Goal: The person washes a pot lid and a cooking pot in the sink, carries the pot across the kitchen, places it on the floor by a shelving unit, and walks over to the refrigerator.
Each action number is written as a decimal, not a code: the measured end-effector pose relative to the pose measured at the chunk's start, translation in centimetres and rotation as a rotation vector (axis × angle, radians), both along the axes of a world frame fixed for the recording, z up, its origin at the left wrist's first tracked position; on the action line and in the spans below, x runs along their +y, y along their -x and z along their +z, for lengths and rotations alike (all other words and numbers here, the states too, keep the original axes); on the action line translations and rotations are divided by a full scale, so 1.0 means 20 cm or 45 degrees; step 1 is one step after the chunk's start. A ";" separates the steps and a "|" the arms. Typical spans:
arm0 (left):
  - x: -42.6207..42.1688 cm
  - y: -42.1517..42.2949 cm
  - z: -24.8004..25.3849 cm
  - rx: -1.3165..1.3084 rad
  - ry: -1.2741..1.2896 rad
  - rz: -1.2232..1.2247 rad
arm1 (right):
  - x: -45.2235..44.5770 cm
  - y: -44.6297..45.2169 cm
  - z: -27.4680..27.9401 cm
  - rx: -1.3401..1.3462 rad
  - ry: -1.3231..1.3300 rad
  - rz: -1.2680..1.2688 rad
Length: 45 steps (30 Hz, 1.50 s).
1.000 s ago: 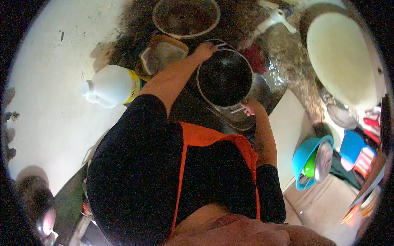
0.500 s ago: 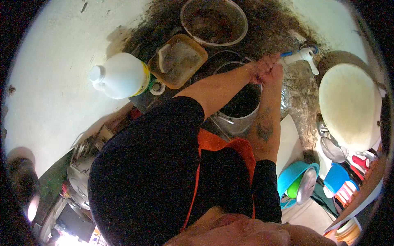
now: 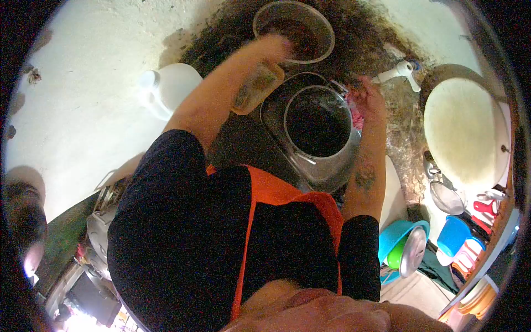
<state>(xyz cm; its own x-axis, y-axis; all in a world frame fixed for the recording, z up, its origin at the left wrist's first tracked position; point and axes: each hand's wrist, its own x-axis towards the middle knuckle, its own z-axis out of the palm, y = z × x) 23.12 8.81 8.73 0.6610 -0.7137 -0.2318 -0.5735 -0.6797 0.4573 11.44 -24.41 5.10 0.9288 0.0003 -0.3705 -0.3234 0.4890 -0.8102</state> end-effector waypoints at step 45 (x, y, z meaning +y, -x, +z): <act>-0.54 0.45 0.11 0.038 0.734 0.248 | 0.51 0.16 -0.14 -0.521 0.511 -0.275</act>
